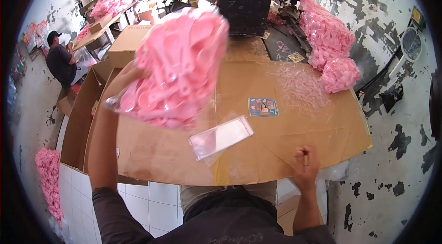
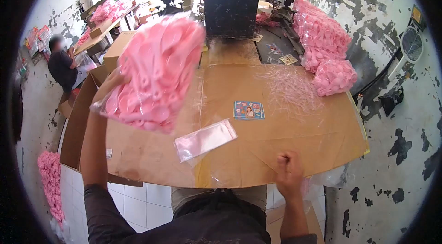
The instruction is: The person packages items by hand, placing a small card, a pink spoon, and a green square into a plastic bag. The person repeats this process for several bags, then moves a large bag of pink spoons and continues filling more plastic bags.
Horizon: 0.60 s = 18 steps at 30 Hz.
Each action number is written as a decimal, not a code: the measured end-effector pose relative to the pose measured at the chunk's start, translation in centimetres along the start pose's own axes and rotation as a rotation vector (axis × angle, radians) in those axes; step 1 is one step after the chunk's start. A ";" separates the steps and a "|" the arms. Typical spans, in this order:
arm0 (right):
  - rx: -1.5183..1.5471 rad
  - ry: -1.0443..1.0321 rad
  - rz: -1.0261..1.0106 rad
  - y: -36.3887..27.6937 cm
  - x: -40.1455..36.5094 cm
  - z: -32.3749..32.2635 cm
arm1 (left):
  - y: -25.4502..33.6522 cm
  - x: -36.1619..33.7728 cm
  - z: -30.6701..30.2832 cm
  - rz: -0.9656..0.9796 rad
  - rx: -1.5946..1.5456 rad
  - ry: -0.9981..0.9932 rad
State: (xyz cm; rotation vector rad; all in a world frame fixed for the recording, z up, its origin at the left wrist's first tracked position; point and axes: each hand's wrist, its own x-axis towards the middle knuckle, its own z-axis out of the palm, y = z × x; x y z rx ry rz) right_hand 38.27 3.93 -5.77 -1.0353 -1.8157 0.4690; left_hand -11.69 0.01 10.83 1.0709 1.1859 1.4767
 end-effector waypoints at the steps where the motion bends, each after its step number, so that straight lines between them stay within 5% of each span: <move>1: 0.017 0.033 0.038 0.7 -0.1 -0.7 | 0.2 -0.2 -2.5 0.002 0.159 -0.032; 7: -0.011 0.159 0.193 6.7 2.3 -7.8 | 1.1 -1.6 -8.5 0.015 0.740 -0.155; 12: 0.003 -0.119 0.523 9.9 5.2 -16.5 | -2.6 -2.1 -10.3 0.198 1.075 -0.244; 18: -1.393 0.229 0.198 14.1 4.4 -20.2 | -4.2 -4.3 -9.7 0.134 1.564 -0.057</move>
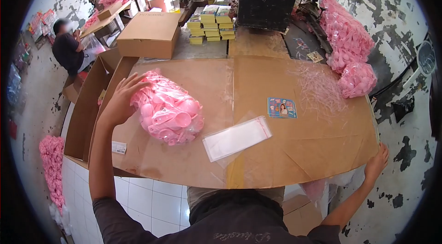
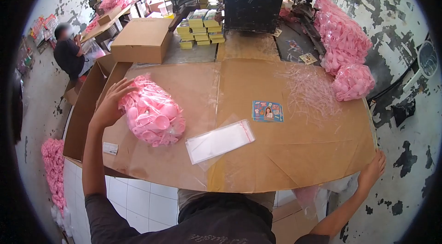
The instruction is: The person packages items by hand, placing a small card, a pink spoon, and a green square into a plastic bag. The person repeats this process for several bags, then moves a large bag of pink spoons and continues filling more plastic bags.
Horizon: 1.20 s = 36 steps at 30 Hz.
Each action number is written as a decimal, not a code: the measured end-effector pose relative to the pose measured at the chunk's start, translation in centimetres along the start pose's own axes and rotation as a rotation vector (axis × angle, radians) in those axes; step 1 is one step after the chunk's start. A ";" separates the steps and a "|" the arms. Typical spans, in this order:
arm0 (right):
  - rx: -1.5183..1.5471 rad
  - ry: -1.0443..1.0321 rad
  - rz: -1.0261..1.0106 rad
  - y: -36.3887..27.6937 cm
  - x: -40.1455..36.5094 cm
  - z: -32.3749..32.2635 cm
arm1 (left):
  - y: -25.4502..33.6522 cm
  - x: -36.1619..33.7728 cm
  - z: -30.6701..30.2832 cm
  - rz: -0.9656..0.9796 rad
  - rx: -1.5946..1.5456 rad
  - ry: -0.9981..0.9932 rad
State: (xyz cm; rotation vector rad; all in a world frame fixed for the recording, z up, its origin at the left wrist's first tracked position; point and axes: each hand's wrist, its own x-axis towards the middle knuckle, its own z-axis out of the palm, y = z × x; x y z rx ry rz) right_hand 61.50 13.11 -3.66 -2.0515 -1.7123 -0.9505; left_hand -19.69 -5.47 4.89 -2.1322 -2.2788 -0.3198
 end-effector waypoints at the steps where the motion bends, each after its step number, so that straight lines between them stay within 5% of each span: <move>1: 0.158 -0.036 -0.043 -1.5 0.5 -1.0 | 0.2 -0.4 0.4 -0.058 0.100 -0.009; 4: 0.531 -0.149 -0.183 -8.7 1.1 -5.1 | 2.5 -2.2 -0.2 -0.238 -0.022 -0.059; 8: 0.783 -0.270 -0.516 -19.0 0.2 -9.9 | 7.1 -4.6 -2.2 0.059 -0.479 0.008; 11: 1.030 -0.377 -0.810 -25.4 -0.9 -12.4 | 12.0 -4.0 0.5 0.284 -0.428 0.167; 15: 1.289 -0.364 -1.185 -33.1 -2.0 -15.5 | 12.5 -2.2 5.6 0.269 -0.070 0.336; 17: 1.360 -0.435 -1.209 -36.8 -2.6 -16.1 | 11.5 0.2 5.8 0.275 -0.141 0.439; 20: 1.524 -0.178 -1.136 -42.7 -3.2 -16.7 | 11.7 3.3 5.6 0.237 -0.233 0.549; 25: 1.701 -0.254 -0.938 -48.9 -3.6 -15.1 | 13.1 5.7 5.7 0.101 -0.349 0.551; 29: 1.798 -0.268 -0.882 -49.2 -3.5 -14.6 | 13.5 5.7 6.4 0.115 -0.380 0.644; 33: 1.863 -0.401 -0.823 -49.0 -3.1 -13.7 | 12.3 5.6 6.6 0.428 -0.107 0.598; 36: 1.987 -0.507 -0.745 -49.4 -3.5 -12.6 | 12.7 4.7 6.1 0.337 -0.185 0.546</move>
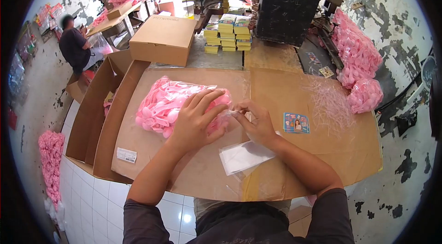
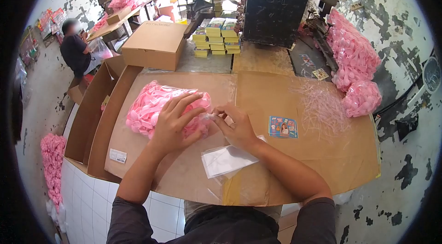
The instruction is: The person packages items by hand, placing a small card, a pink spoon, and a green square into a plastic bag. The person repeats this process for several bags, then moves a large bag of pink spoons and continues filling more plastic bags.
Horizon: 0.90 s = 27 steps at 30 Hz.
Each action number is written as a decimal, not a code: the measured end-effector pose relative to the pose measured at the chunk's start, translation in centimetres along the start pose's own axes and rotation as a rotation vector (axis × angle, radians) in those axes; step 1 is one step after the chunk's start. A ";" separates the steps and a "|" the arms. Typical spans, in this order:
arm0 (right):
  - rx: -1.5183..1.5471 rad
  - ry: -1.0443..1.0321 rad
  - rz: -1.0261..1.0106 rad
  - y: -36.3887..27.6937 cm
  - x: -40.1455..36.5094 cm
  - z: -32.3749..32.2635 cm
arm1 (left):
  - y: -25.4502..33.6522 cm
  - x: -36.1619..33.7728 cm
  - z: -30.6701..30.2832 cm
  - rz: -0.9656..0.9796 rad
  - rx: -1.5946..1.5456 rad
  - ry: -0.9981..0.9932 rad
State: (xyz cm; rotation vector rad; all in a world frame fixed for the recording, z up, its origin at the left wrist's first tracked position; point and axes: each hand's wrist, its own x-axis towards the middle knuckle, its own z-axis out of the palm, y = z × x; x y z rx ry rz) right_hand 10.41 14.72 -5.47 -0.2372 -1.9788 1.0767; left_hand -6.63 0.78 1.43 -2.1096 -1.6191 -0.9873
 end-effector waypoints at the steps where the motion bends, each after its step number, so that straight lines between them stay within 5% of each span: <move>1: 0.022 -0.005 -0.002 0.6 -0.1 0.0 | 0.3 0.0 0.1 -0.012 0.044 0.008; 6: 0.108 0.057 0.039 0.7 -0.6 0.2 | 0.0 -0.4 1.4 -0.038 0.137 0.055; 14: -0.497 0.051 -0.446 -3.2 0.4 -0.5 | 0.3 -1.0 1.9 -0.038 0.146 0.112; 27: -0.576 0.073 -0.502 -2.5 0.9 -1.0 | 0.6 -1.0 2.3 0.017 0.171 0.116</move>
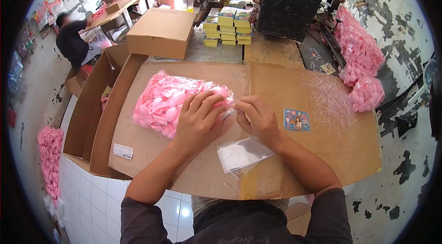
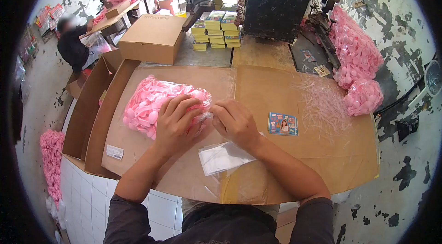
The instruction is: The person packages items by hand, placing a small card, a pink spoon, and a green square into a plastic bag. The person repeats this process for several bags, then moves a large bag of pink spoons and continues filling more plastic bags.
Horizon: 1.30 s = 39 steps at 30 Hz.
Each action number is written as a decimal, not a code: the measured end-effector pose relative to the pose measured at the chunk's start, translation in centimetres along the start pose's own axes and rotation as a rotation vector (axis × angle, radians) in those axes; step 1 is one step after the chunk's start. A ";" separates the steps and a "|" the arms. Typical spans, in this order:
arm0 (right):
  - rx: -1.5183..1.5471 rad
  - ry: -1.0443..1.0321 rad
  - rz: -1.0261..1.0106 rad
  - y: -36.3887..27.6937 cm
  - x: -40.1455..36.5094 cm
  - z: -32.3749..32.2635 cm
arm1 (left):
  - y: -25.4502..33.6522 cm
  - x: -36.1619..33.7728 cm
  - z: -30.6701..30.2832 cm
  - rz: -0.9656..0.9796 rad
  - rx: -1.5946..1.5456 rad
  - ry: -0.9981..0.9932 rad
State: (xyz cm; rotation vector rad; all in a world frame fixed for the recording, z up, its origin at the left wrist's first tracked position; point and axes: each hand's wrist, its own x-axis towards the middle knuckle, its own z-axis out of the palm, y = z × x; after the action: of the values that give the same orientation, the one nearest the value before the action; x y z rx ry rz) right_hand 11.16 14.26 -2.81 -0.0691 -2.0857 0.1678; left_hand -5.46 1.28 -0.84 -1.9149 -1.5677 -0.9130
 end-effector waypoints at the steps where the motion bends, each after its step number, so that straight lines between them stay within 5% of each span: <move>1: 0.017 0.019 0.005 0.0 0.1 0.0 | 0.1 0.0 -0.1 -0.012 -0.007 0.002; 6: 0.196 0.053 0.106 -0.2 -0.4 0.1 | 1.3 0.5 -1.0 -0.152 -0.092 0.036; 17: 0.345 0.023 0.115 -0.5 -0.6 0.0 | 1.9 -0.1 -0.5 -0.146 0.007 0.082; 23: 0.841 0.102 0.879 1.3 -1.6 2.0 | 0.5 -0.2 0.1 -0.052 -0.157 0.029; 26: 0.403 0.061 0.558 1.0 -0.7 0.6 | 0.7 0.0 -0.1 -0.107 -0.199 0.016; 29: 0.354 -0.161 0.358 1.0 -1.5 0.1 | 0.8 0.6 -1.1 -0.182 -0.272 -0.004; 33: 0.329 -0.108 0.386 -0.2 -1.3 1.4 | -0.6 0.3 -1.5 -0.111 -0.233 -0.145; 39: 0.437 -0.106 0.593 0.1 -2.1 2.5 | -0.7 0.2 -1.4 0.053 -0.189 0.106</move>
State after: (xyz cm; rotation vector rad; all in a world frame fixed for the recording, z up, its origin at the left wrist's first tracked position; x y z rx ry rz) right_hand 9.99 13.83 -5.85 -0.4189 -2.0324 0.9961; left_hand -6.35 0.52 0.19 -1.9902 -1.4063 -1.1559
